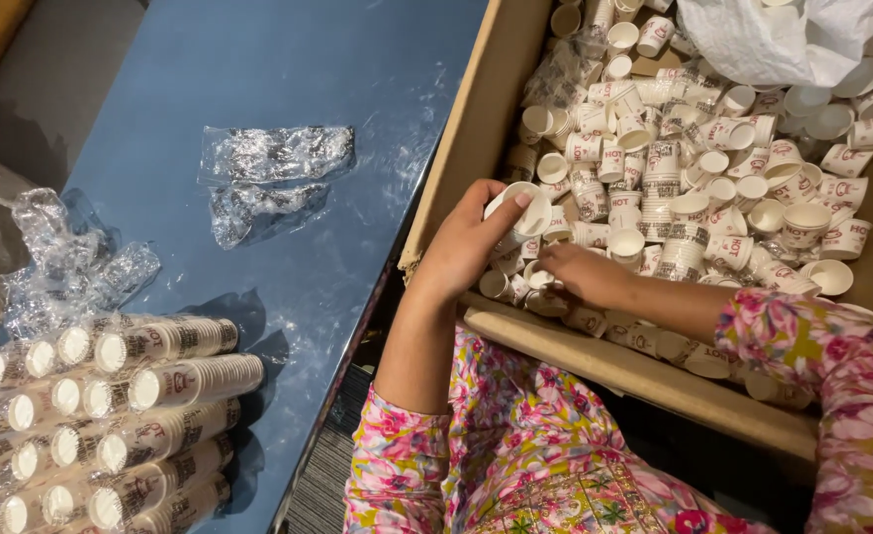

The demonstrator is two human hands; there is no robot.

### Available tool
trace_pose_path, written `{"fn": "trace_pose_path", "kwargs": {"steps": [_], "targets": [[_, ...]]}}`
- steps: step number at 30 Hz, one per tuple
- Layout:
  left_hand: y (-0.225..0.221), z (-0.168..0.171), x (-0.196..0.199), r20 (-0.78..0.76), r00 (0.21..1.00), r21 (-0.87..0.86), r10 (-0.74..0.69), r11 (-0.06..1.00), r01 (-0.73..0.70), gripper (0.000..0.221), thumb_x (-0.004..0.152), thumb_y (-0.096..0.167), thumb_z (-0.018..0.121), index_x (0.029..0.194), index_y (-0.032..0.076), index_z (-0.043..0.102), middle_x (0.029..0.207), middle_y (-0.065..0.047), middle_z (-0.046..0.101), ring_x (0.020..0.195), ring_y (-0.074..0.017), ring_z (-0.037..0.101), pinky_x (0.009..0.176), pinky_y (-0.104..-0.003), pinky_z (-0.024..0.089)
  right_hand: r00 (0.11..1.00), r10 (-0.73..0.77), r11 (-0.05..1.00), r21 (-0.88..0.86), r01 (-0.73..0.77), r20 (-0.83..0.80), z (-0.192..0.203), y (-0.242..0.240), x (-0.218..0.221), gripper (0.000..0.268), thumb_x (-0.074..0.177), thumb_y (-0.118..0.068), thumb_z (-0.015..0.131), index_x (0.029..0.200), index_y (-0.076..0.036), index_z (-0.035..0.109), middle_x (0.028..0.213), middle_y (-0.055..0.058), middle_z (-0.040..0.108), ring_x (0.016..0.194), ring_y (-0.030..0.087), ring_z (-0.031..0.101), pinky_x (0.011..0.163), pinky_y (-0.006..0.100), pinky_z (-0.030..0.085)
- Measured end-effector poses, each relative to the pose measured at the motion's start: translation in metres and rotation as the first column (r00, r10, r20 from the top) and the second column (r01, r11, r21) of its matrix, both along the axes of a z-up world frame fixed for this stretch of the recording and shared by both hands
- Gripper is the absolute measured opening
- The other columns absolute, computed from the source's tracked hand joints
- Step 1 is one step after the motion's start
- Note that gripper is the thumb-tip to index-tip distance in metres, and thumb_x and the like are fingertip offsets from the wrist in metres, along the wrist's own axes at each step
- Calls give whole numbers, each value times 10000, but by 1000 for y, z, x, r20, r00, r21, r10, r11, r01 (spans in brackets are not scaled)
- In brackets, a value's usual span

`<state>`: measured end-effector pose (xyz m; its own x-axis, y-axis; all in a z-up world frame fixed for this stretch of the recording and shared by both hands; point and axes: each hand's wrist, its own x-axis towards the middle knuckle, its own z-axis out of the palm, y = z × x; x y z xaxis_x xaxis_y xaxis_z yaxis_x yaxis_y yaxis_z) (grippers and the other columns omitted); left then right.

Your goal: Sorting and stacking small paper cups from a large box.

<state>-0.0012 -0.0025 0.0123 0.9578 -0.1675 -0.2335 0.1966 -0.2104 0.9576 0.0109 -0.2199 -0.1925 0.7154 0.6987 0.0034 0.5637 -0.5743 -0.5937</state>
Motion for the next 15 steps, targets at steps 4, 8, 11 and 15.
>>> {"fn": "trace_pose_path", "kwargs": {"steps": [4,8,11,15], "targets": [[1,-2,0,28,1000,16,5,1000,-5,460,957,450,639,1132,25,624,934,-69,719,847,-117,654,746,-271,539,973,62,991,-104,-87,-223,2,0,-36,278,912,-290,649,1086,-75,672,1052,191,677,988,351,672,849,460,536],[-1,3,-1,4,1000,44,7,999,-7,467,940,453,647,1136,29,625,931,-75,712,837,-124,652,735,-284,541,972,176,983,-20,-181,-155,-19,-5,-27,223,903,-266,644,1049,-103,685,976,174,674,918,354,666,771,475,524],[0,1,0,35,999,56,0,998,-2,477,944,458,651,1144,26,632,957,-78,725,873,-124,660,779,-279,540,955,270,955,163,-248,-123,-56,-6,-22,175,894,-244,650,983,-99,691,954,168,672,883,355,664,746,468,533],[-1,1,-1,36,999,67,1,998,-3,488,942,468,649,1152,27,634,962,-84,727,881,-131,661,784,-284,541,923,382,924,-11,-383,-47,-39,-2,-23,166,921,-249,629,1006,-127,704,954,149,670,894,356,635,761,466,529]]}}
